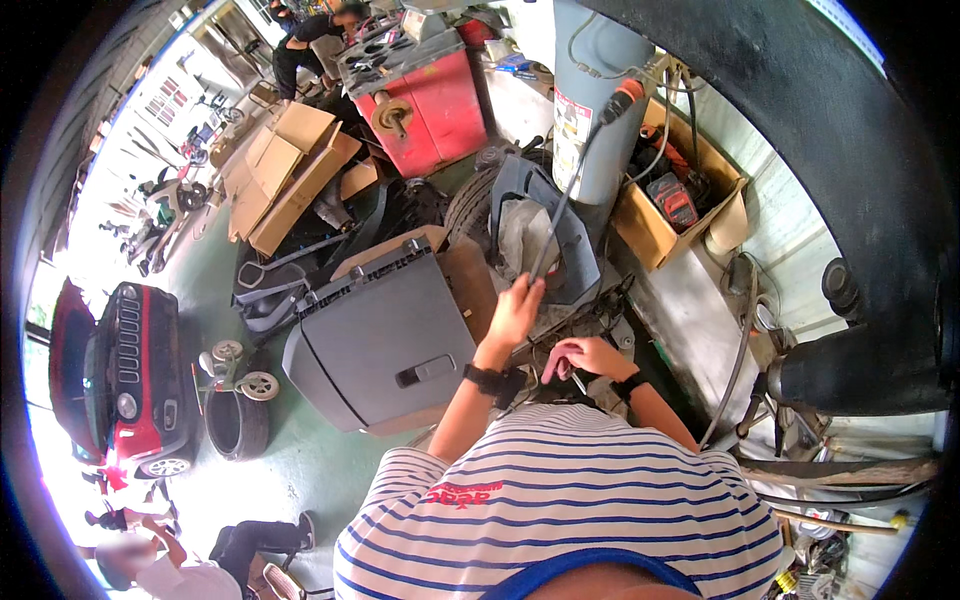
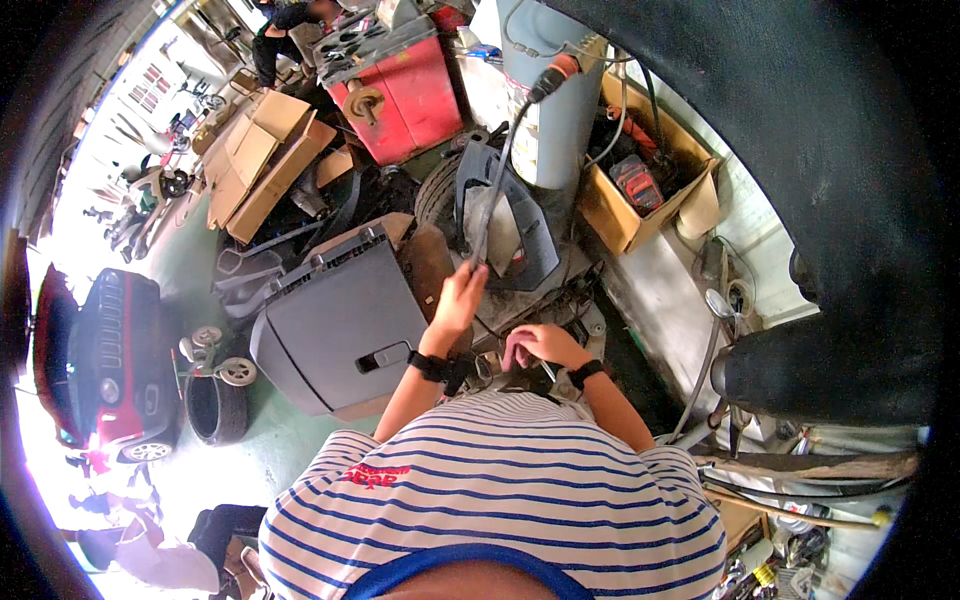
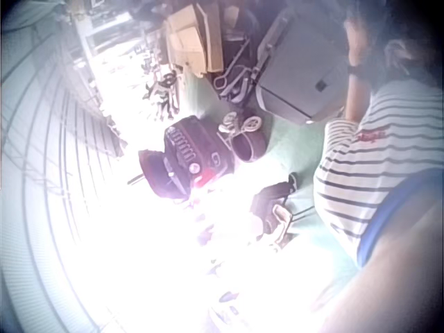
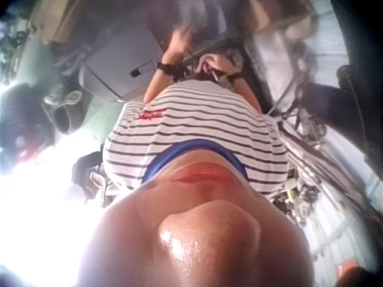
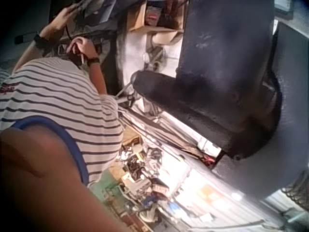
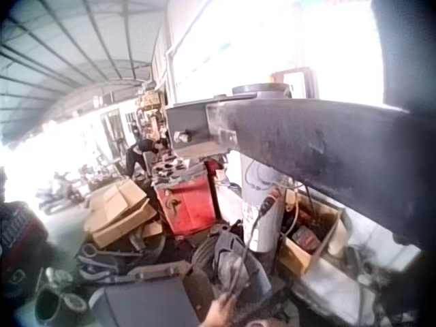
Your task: The person wipes a large black plastic auto part with a cloth, handling the part by hand to clean various surfaces, and then wipes a metal mechanical component mounted on a stand.
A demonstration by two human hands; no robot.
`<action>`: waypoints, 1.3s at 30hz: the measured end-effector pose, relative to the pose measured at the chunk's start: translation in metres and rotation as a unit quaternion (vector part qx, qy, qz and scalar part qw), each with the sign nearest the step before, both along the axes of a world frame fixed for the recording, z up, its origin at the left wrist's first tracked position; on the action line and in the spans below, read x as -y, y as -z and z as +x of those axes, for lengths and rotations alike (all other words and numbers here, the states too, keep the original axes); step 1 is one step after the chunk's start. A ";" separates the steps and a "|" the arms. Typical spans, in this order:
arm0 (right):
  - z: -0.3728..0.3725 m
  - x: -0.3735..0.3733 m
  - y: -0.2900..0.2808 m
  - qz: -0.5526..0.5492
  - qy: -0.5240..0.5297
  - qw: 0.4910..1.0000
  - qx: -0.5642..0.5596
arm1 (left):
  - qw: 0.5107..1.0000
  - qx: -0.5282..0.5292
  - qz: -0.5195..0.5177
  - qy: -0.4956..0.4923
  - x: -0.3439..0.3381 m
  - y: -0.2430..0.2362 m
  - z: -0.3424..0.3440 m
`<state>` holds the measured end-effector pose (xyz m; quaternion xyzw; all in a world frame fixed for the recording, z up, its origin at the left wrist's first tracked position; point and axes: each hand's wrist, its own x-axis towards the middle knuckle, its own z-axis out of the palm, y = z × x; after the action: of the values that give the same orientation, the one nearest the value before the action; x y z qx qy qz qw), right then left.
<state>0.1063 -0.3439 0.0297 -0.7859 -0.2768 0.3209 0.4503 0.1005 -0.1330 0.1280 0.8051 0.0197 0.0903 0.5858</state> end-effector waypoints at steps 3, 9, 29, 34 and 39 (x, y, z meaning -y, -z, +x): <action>0.011 0.018 -0.003 0.087 0.125 0.987 -0.048 | 0.996 -0.027 0.012 0.088 0.016 0.013 -0.005; 0.072 0.022 -0.068 0.464 0.389 0.784 -0.137 | 0.993 -0.064 -0.036 0.093 0.024 0.020 -0.001; 0.177 -0.056 -0.244 0.558 0.382 0.734 0.063 | 0.993 -0.080 -0.003 0.081 0.023 0.059 0.035; 0.175 -0.049 -0.218 0.469 0.401 0.781 0.097 | 0.989 -0.092 -0.003 0.114 0.047 0.064 0.051; 0.114 -0.068 -0.090 0.278 0.357 0.860 0.236 | 0.987 0.133 -0.035 0.082 0.050 0.110 0.070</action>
<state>0.2204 -0.2759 0.1200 -0.7250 -0.1532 -0.1467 0.6553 0.1704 -0.1831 0.0185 0.7637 -0.1217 0.1472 0.6166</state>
